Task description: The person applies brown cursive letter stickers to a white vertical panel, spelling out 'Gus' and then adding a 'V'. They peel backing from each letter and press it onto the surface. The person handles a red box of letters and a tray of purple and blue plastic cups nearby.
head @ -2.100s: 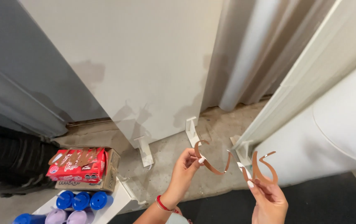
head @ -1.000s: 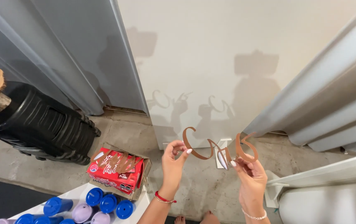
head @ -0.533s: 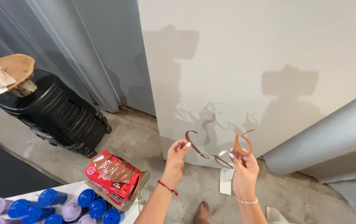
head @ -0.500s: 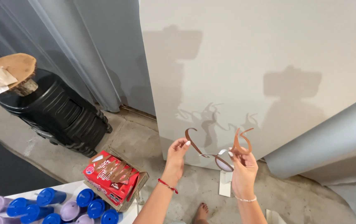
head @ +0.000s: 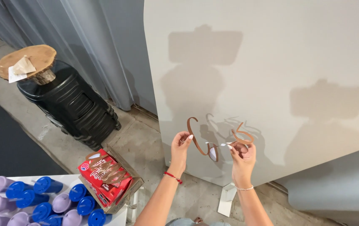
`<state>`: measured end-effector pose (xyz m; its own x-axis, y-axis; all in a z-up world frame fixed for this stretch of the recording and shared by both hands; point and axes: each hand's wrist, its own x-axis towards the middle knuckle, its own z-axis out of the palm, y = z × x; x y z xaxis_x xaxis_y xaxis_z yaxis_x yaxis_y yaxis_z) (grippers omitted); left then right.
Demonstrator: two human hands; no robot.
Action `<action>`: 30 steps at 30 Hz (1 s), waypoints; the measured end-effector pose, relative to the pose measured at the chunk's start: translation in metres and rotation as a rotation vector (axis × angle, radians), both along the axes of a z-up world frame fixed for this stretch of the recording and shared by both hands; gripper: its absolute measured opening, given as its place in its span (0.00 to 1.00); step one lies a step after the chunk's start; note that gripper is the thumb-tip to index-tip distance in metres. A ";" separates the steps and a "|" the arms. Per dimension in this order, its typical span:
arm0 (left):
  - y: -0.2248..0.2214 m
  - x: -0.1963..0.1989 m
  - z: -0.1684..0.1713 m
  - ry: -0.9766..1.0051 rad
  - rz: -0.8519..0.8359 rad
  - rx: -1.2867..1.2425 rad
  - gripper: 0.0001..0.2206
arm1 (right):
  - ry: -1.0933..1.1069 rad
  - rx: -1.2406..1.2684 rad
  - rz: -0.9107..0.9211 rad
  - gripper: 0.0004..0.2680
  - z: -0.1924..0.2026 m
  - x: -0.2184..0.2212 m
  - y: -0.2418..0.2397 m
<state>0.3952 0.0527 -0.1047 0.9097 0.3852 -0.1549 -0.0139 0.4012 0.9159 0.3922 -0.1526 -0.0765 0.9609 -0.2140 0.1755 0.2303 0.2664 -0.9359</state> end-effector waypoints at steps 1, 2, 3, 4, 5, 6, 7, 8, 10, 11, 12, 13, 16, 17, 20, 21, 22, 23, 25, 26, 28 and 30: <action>-0.001 -0.001 0.001 -0.003 0.007 0.000 0.07 | -0.003 0.000 0.007 0.14 -0.001 0.002 -0.001; -0.003 -0.003 0.003 -0.018 0.001 -0.007 0.08 | -0.027 -0.004 0.018 0.15 -0.003 0.004 -0.002; -0.004 -0.004 0.004 -0.033 -0.005 -0.013 0.08 | -0.051 -0.008 0.028 0.17 -0.005 0.006 -0.002; -0.005 -0.007 0.010 -0.031 -0.001 -0.014 0.08 | -0.049 -0.008 0.032 0.17 -0.005 0.007 -0.003; -0.007 -0.009 0.017 -0.035 -0.001 0.013 0.10 | -0.052 -0.012 0.041 0.15 -0.004 0.009 -0.004; -0.008 -0.012 0.024 -0.039 0.001 0.038 0.12 | -0.054 -0.016 0.052 0.13 -0.003 0.010 -0.005; -0.010 -0.015 0.024 -0.037 0.006 0.036 0.12 | -0.053 -0.017 0.058 0.13 -0.007 0.010 -0.006; -0.012 -0.016 0.025 -0.046 0.006 0.030 0.11 | -0.067 -0.020 0.053 0.13 -0.009 0.011 -0.006; -0.015 -0.017 0.022 -0.057 0.008 0.024 0.10 | -0.084 -0.022 0.051 0.14 -0.005 0.009 -0.005; -0.017 -0.016 0.018 -0.008 -0.003 -0.083 0.06 | -0.073 -0.036 0.039 0.13 0.002 0.006 -0.003; -0.018 -0.016 0.013 0.042 -0.015 -0.189 0.05 | -0.060 -0.049 0.025 0.12 0.008 0.002 -0.001; -0.021 -0.016 0.014 0.042 -0.015 -0.188 0.05 | -0.061 -0.048 0.025 0.12 0.007 0.003 -0.003; -0.026 -0.025 0.021 0.062 -0.027 -0.269 0.06 | -0.102 -0.017 0.057 0.11 0.004 0.002 -0.008; -0.028 -0.030 0.029 0.079 -0.035 -0.237 0.07 | -0.103 -0.029 0.036 0.12 0.004 0.001 -0.009; -0.030 -0.044 0.051 0.084 0.000 -0.085 0.08 | -0.142 -0.055 0.034 0.12 0.016 -0.009 -0.008; -0.031 -0.048 0.058 0.069 0.046 0.035 0.06 | -0.182 -0.072 0.054 0.12 0.022 -0.013 -0.008; -0.028 -0.051 0.063 0.064 0.040 0.037 0.06 | -0.185 -0.071 0.048 0.12 0.022 -0.013 -0.010; -0.026 -0.054 0.068 -0.054 0.112 0.321 0.03 | -0.227 -0.103 0.063 0.12 0.021 -0.014 -0.012; -0.022 -0.062 0.089 -0.163 0.181 0.603 0.05 | -0.255 -0.136 0.077 0.13 0.021 -0.020 -0.016; -0.018 -0.065 0.106 -0.279 0.168 0.737 0.06 | -0.309 -0.159 0.091 0.12 0.022 -0.021 -0.016; -0.017 -0.066 0.140 -0.398 0.154 0.868 0.07 | -0.364 -0.182 0.107 0.11 0.031 -0.026 -0.015; -0.021 -0.066 0.176 -0.086 -0.353 0.701 0.08 | -0.347 -0.303 0.112 0.10 0.047 -0.034 -0.013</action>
<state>0.3289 0.0316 0.0708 0.9941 0.0534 0.0940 -0.0758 -0.2758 0.9582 0.3579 -0.1660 -0.0297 0.8488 -0.0022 0.5287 0.5285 0.0343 -0.8482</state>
